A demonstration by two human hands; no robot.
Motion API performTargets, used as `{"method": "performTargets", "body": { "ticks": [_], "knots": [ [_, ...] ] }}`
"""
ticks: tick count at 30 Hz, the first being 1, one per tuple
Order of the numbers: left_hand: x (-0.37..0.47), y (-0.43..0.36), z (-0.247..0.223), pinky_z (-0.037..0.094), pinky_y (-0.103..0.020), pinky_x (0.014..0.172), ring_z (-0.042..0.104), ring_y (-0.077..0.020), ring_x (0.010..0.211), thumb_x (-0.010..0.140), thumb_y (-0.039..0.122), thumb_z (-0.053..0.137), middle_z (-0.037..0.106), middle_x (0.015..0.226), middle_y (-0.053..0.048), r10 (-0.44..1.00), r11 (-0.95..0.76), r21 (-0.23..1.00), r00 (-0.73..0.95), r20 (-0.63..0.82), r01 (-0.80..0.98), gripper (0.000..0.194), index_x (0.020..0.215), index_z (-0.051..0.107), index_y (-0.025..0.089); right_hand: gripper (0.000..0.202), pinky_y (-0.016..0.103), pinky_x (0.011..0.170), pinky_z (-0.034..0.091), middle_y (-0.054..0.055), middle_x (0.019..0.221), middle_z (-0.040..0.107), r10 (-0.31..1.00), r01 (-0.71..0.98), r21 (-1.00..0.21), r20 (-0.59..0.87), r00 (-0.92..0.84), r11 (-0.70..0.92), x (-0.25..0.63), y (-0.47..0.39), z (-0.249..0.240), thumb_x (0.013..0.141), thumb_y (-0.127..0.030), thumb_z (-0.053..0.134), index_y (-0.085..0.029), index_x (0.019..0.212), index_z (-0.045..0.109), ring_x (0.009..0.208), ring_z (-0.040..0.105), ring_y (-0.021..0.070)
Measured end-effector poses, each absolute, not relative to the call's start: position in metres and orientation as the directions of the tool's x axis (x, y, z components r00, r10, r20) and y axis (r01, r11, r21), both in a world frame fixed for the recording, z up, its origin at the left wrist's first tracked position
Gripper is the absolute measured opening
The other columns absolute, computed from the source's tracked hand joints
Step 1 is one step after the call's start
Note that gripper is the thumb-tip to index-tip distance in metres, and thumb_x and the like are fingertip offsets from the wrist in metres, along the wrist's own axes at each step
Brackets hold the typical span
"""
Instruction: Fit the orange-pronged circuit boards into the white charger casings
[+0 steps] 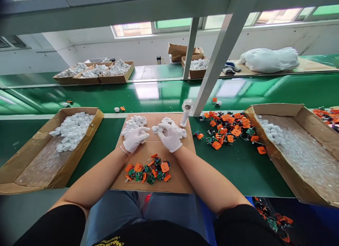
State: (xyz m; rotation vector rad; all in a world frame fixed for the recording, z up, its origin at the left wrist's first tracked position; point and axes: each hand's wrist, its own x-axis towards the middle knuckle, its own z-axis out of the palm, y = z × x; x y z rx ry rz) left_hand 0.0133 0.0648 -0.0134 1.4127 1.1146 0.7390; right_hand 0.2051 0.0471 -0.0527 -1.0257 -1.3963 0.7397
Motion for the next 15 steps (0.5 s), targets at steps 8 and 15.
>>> {"method": "performTargets", "body": {
  "ticks": [8, 15],
  "knots": [
    [0.010, 0.059, -0.020, 0.032, -0.025, 0.054, 0.045, -0.0113, 0.059, 0.068, 0.048, 0.080, 0.056, 0.063, 0.001, 0.920, -0.070, 0.918, 0.381, -0.091, 0.390, 0.037, 0.076, 0.065, 0.016, 0.024, 0.039, 0.085, 0.061, 0.007, 0.096, 0.072, 0.908, 0.071, -0.913, 0.385, -0.165, 0.401, 0.197, 0.029, -0.052, 0.078, -0.031, 0.074, -0.021, 0.098, 0.063, 0.087, 0.069, 0.0196],
    [0.005, 0.063, -0.033, 0.050, -0.029, 0.071, 0.064, -0.0186, 0.079, 0.092, 0.049, 0.053, 0.073, 0.089, -0.006, 0.820, -0.301, 0.868, 0.572, 0.024, 0.396, 0.036, 0.092, 0.071, 0.017, 0.031, 0.041, 0.087, 0.061, 0.007, 0.105, 0.071, 0.948, -0.080, -0.959, 0.281, -0.149, 0.271, 0.201, 0.027, -0.055, 0.086, -0.046, 0.071, -0.024, 0.106, 0.066, 0.094, 0.070, 0.0210]
  ]
}}
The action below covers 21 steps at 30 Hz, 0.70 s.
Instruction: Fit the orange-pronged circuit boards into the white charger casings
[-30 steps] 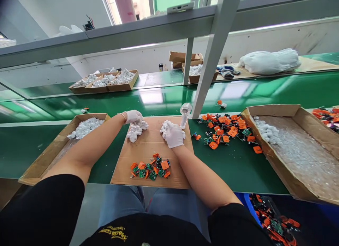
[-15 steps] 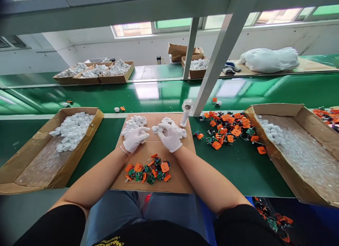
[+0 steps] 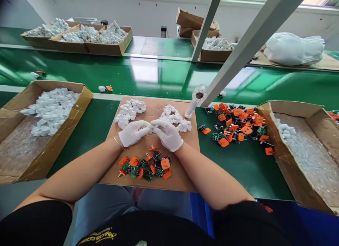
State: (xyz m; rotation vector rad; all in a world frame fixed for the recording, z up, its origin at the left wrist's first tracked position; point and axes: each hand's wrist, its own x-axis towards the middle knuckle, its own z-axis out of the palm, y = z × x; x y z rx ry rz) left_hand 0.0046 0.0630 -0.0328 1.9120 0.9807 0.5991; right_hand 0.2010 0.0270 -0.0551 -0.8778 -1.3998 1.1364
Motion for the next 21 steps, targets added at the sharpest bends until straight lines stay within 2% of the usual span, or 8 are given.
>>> {"method": "performTargets", "body": {
  "ticks": [3, 8, 13, 17, 21],
  "knots": [
    [0.005, 0.064, -0.032, 0.052, -0.030, 0.076, 0.065, -0.0189, 0.080, 0.094, 0.044, 0.047, 0.073, 0.090, -0.005, 0.805, -0.339, 0.859, 0.590, 0.054, 0.384, 0.035, 0.095, 0.072, 0.018, 0.026, 0.043, 0.088, 0.060, 0.007, 0.103, 0.071, 0.945, -0.011, -0.952, 0.304, -0.119, 0.305, 0.205, 0.028, -0.056, 0.090, -0.045, 0.068, -0.024, 0.105, 0.067, 0.093, 0.069, 0.0212],
    [0.008, 0.061, -0.026, 0.050, -0.029, 0.071, 0.061, -0.0159, 0.071, 0.095, 0.041, 0.043, 0.071, 0.084, -0.004, 0.835, -0.282, 0.881, 0.550, 0.030, 0.380, 0.036, 0.084, 0.068, 0.017, 0.021, 0.046, 0.098, 0.055, 0.009, 0.106, 0.072, 0.938, 0.223, -0.914, 0.346, -0.006, 0.339, 0.207, 0.029, -0.058, 0.094, -0.037, 0.060, -0.022, 0.107, 0.067, 0.102, 0.067, 0.0232],
    [0.014, 0.055, -0.022, 0.049, -0.028, 0.074, 0.062, -0.0170, 0.075, 0.097, 0.040, 0.041, 0.070, 0.081, -0.003, 0.807, -0.299, 0.876, 0.590, 0.021, 0.378, 0.037, 0.081, 0.066, 0.017, 0.045, 0.045, 0.093, 0.056, 0.009, 0.107, 0.072, 0.877, 0.413, -0.777, 0.457, -0.149, 0.475, 0.200, 0.023, -0.050, 0.074, -0.033, 0.081, -0.022, 0.115, 0.064, 0.099, 0.067, 0.0259],
    [0.016, 0.053, -0.023, 0.050, -0.028, 0.078, 0.065, -0.0182, 0.080, 0.096, 0.033, 0.043, 0.072, 0.085, -0.003, 0.811, -0.395, 0.806, 0.580, 0.080, 0.441, 0.030, 0.086, 0.068, 0.018, 0.031, 0.040, 0.085, 0.058, 0.005, 0.093, 0.075, 0.839, 0.444, -0.714, 0.491, -0.233, 0.541, 0.198, 0.019, -0.043, 0.082, -0.020, 0.068, -0.024, 0.113, 0.069, 0.085, 0.069, 0.0213],
    [0.016, 0.052, -0.022, 0.051, -0.026, 0.079, 0.066, -0.0164, 0.077, 0.097, 0.030, 0.045, 0.072, 0.083, -0.002, 0.842, -0.407, 0.751, 0.533, 0.088, 0.519, 0.028, 0.089, 0.069, 0.017, 0.029, 0.042, 0.089, 0.059, 0.006, 0.097, 0.077, 0.807, 0.470, -0.679, 0.575, -0.138, 0.564, 0.200, 0.020, -0.045, 0.081, -0.019, 0.067, -0.023, 0.110, 0.072, 0.092, 0.072, 0.0228]
  ]
}}
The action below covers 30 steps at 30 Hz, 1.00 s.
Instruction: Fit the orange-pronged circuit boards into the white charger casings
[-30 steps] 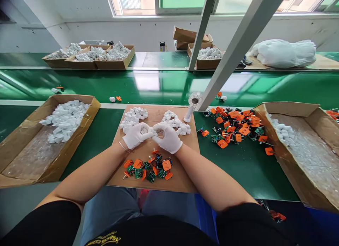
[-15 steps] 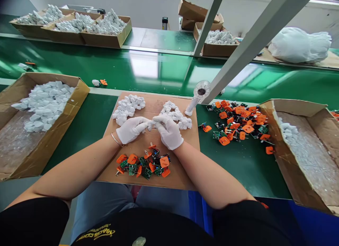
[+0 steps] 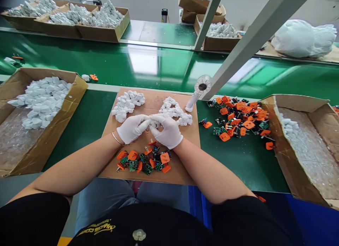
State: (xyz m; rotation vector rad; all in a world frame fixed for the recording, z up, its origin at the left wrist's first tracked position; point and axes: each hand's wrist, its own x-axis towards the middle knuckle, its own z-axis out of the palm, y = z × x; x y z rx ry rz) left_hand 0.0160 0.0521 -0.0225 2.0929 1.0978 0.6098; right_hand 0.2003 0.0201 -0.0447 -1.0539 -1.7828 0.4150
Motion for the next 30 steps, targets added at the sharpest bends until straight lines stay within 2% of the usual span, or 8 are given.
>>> {"method": "performTargets", "body": {
  "ticks": [6, 9, 11, 16, 19, 21, 24, 30],
  "knots": [
    [0.017, 0.049, -0.024, 0.054, -0.025, 0.082, 0.069, -0.0152, 0.079, 0.098, 0.024, 0.047, 0.075, 0.087, -0.003, 0.857, -0.455, 0.689, 0.487, 0.167, 0.564, 0.027, 0.103, 0.072, 0.016, 0.028, 0.043, 0.088, 0.061, 0.006, 0.097, 0.077, 0.711, 0.478, -0.608, 0.702, -0.051, 0.634, 0.202, 0.025, -0.049, 0.079, -0.015, 0.067, -0.023, 0.104, 0.073, 0.092, 0.073, 0.0231],
    [0.018, 0.049, -0.026, 0.054, -0.026, 0.082, 0.069, -0.0157, 0.082, 0.097, 0.022, 0.048, 0.077, 0.093, -0.004, 0.860, -0.472, 0.670, 0.467, 0.207, 0.573, 0.026, 0.108, 0.072, 0.016, 0.020, 0.043, 0.084, 0.061, 0.005, 0.086, 0.075, 0.721, 0.513, -0.626, 0.693, 0.020, 0.587, 0.202, 0.028, -0.049, 0.078, -0.015, 0.067, -0.024, 0.096, 0.073, 0.083, 0.071, 0.0220],
    [0.017, 0.049, -0.027, 0.054, -0.027, 0.080, 0.069, -0.0158, 0.079, 0.097, 0.021, 0.048, 0.076, 0.089, -0.004, 0.872, -0.452, 0.680, 0.446, 0.200, 0.577, 0.027, 0.109, 0.072, 0.015, 0.018, 0.043, 0.083, 0.061, 0.005, 0.086, 0.075, 0.735, 0.531, -0.640, 0.677, 0.048, 0.555, 0.203, 0.030, -0.050, 0.080, -0.017, 0.067, -0.024, 0.096, 0.072, 0.083, 0.071, 0.0220],
    [0.013, 0.052, -0.025, 0.052, -0.027, 0.076, 0.067, -0.0155, 0.077, 0.095, 0.024, 0.048, 0.073, 0.081, -0.002, 0.898, -0.354, 0.796, 0.417, 0.142, 0.490, 0.025, 0.093, 0.071, 0.015, 0.038, 0.046, 0.098, 0.059, 0.010, 0.115, 0.075, 0.718, 0.503, -0.586, 0.688, -0.106, 0.636, 0.196, 0.029, -0.052, 0.082, -0.015, 0.065, -0.024, 0.120, 0.068, 0.108, 0.071, 0.0253],
    [0.011, 0.055, -0.026, 0.051, -0.026, 0.067, 0.064, -0.0148, 0.071, 0.090, 0.032, 0.056, 0.072, 0.077, -0.003, 0.908, -0.301, 0.850, 0.402, 0.117, 0.432, 0.022, 0.085, 0.069, 0.015, 0.031, 0.044, 0.091, 0.061, 0.009, 0.106, 0.077, 0.684, 0.506, -0.544, 0.717, -0.133, 0.669, 0.187, 0.033, -0.053, 0.085, -0.013, 0.063, -0.023, 0.114, 0.070, 0.100, 0.074, 0.0241],
    [0.011, 0.058, -0.027, 0.049, -0.024, 0.060, 0.062, -0.0135, 0.065, 0.087, 0.034, 0.059, 0.071, 0.074, -0.003, 0.929, -0.271, 0.865, 0.350, 0.120, 0.423, 0.022, 0.086, 0.069, 0.014, 0.024, 0.043, 0.087, 0.062, 0.009, 0.100, 0.078, 0.693, 0.534, -0.534, 0.706, -0.145, 0.656, 0.183, 0.040, -0.052, 0.086, -0.014, 0.063, -0.023, 0.107, 0.071, 0.094, 0.074, 0.0235],
    [0.011, 0.060, -0.029, 0.047, -0.023, 0.059, 0.059, -0.0120, 0.063, 0.086, 0.033, 0.060, 0.072, 0.076, -0.003, 0.949, -0.267, 0.864, 0.272, 0.159, 0.426, 0.021, 0.087, 0.070, 0.015, 0.017, 0.041, 0.081, 0.063, 0.009, 0.095, 0.078, 0.682, 0.534, -0.523, 0.717, -0.146, 0.664, 0.181, 0.050, -0.049, 0.086, -0.015, 0.065, -0.021, 0.100, 0.071, 0.088, 0.074, 0.0225],
    [0.011, 0.052, -0.023, 0.045, -0.022, 0.059, 0.054, -0.0099, 0.057, 0.083, 0.026, 0.064, 0.066, 0.064, 0.001, 0.931, -0.364, 0.805, 0.197, 0.306, 0.469, 0.012, 0.083, 0.071, 0.016, 0.030, 0.040, 0.083, 0.062, 0.007, 0.101, 0.076, 0.518, 0.520, -0.359, 0.832, -0.198, 0.775, 0.185, 0.049, -0.045, 0.087, -0.007, 0.064, -0.025, 0.110, 0.068, 0.093, 0.073, 0.0212]
  ]
}}
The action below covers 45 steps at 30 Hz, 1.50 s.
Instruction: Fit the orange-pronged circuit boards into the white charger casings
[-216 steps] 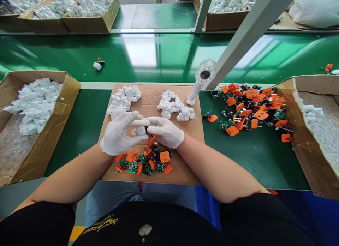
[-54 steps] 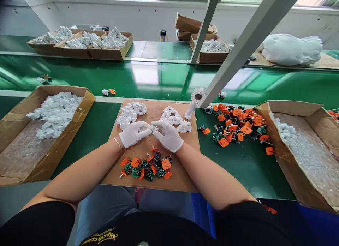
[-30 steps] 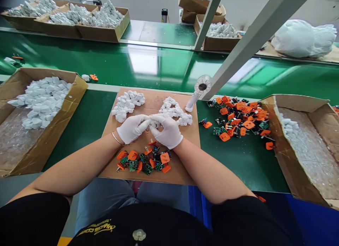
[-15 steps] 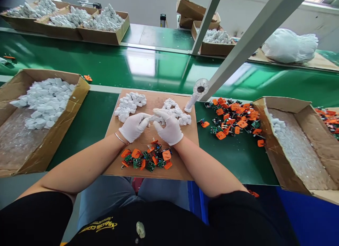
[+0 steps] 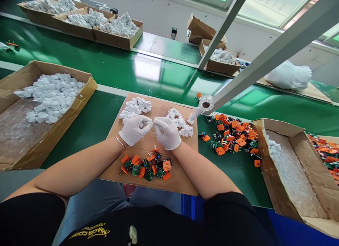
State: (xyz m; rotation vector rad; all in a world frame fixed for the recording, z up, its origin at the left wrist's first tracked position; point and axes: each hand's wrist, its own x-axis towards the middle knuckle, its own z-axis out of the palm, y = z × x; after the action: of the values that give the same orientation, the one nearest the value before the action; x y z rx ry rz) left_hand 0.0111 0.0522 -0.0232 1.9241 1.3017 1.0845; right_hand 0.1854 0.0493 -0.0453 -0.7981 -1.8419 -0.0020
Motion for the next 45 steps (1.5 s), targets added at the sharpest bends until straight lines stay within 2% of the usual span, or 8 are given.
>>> {"method": "performTargets", "body": {
  "ticks": [10, 16, 22, 26, 30, 35, 41, 45],
  "knots": [
    [0.009, 0.051, -0.022, 0.041, -0.021, 0.053, 0.049, -0.0080, 0.055, 0.080, 0.024, 0.063, 0.064, 0.066, 0.000, 0.980, -0.197, 0.921, 0.032, 0.198, 0.336, 0.010, 0.078, 0.067, 0.014, 0.028, 0.044, 0.091, 0.062, 0.008, 0.102, 0.075, 0.585, 0.691, -0.357, 0.803, -0.117, 0.629, 0.203, 0.055, -0.050, 0.088, -0.010, 0.061, -0.025, 0.111, 0.067, 0.098, 0.073, 0.0227],
    [0.011, 0.055, -0.021, 0.035, -0.022, 0.051, 0.046, -0.0084, 0.056, 0.085, 0.032, 0.063, 0.062, 0.067, -0.001, 0.972, -0.202, 0.954, 0.165, 0.168, 0.220, 0.020, 0.086, 0.070, 0.014, 0.050, 0.064, 0.107, 0.047, 0.016, 0.133, 0.068, 0.758, 0.811, -0.294, 0.600, -0.255, 0.506, 0.201, 0.053, -0.047, 0.076, -0.028, 0.078, -0.018, 0.124, 0.066, 0.123, 0.062, 0.0385],
    [0.015, 0.049, -0.018, 0.030, -0.026, 0.053, 0.040, -0.0101, 0.057, 0.089, 0.039, 0.064, 0.053, 0.061, 0.001, 0.902, -0.333, 0.896, 0.378, 0.210, 0.296, 0.028, 0.076, 0.072, 0.015, 0.033, 0.043, 0.088, 0.062, 0.003, 0.110, 0.078, 0.683, 0.447, -0.521, 0.613, -0.397, 0.727, 0.200, 0.050, -0.047, 0.091, -0.022, 0.063, -0.034, 0.121, 0.070, 0.096, 0.074, 0.0220],
    [0.014, 0.046, -0.022, 0.043, -0.026, 0.058, 0.050, -0.0120, 0.062, 0.091, 0.029, 0.055, 0.065, 0.078, -0.002, 0.893, -0.222, 0.956, 0.434, 0.121, 0.191, 0.028, 0.109, 0.071, 0.015, 0.026, 0.043, 0.093, 0.062, 0.005, 0.106, 0.079, 0.755, 0.473, -0.604, 0.608, -0.247, 0.641, 0.200, 0.049, -0.047, 0.095, -0.021, 0.059, -0.030, 0.114, 0.074, 0.100, 0.074, 0.0229],
    [0.010, 0.048, -0.031, 0.056, -0.028, 0.076, 0.060, -0.0122, 0.073, 0.079, 0.008, 0.047, 0.069, 0.098, -0.007, 0.931, -0.247, 0.943, 0.323, 0.168, 0.222, 0.054, 0.132, 0.058, 0.010, 0.021, 0.047, 0.093, 0.062, 0.007, 0.107, 0.076, 0.769, 0.422, -0.670, 0.630, -0.113, 0.611, 0.198, 0.050, -0.044, 0.093, -0.020, 0.061, -0.027, 0.108, 0.074, 0.100, 0.073, 0.0232],
    [0.010, 0.054, -0.039, 0.058, -0.030, 0.088, 0.068, -0.0133, 0.089, 0.087, 0.008, 0.046, 0.071, 0.108, -0.009, 0.936, -0.315, 0.896, 0.259, 0.239, 0.313, 0.044, 0.129, 0.058, 0.010, 0.012, 0.045, 0.089, 0.063, 0.006, 0.098, 0.075, 0.784, 0.319, -0.733, 0.617, -0.060, 0.601, 0.197, 0.051, -0.046, 0.083, -0.022, 0.076, -0.027, 0.094, 0.072, 0.093, 0.072, 0.0218],
    [0.011, 0.055, -0.047, 0.061, -0.035, 0.093, 0.072, -0.0159, 0.095, 0.087, 0.014, 0.059, 0.067, 0.115, -0.009, 0.926, -0.378, 0.870, 0.149, 0.348, 0.316, 0.033, 0.120, 0.056, 0.015, 0.017, 0.040, 0.081, 0.068, 0.006, 0.096, 0.079, 0.939, 0.040, -0.942, 0.328, -0.099, 0.334, 0.195, 0.050, -0.052, 0.083, -0.029, 0.078, -0.021, 0.098, 0.073, 0.087, 0.076, 0.0195],
    [0.009, 0.053, -0.044, 0.063, -0.032, 0.084, 0.070, -0.0137, 0.082, 0.084, 0.020, 0.070, 0.067, 0.096, -0.005, 0.903, -0.429, 0.847, 0.157, 0.399, 0.314, 0.026, 0.106, 0.057, 0.016, 0.010, 0.044, 0.092, 0.066, 0.006, 0.105, 0.079, 0.890, 0.071, -0.887, 0.453, -0.055, 0.456, 0.195, 0.048, -0.050, 0.079, -0.025, 0.081, -0.023, 0.087, 0.074, 0.101, 0.075, 0.0218]
  ]
}}
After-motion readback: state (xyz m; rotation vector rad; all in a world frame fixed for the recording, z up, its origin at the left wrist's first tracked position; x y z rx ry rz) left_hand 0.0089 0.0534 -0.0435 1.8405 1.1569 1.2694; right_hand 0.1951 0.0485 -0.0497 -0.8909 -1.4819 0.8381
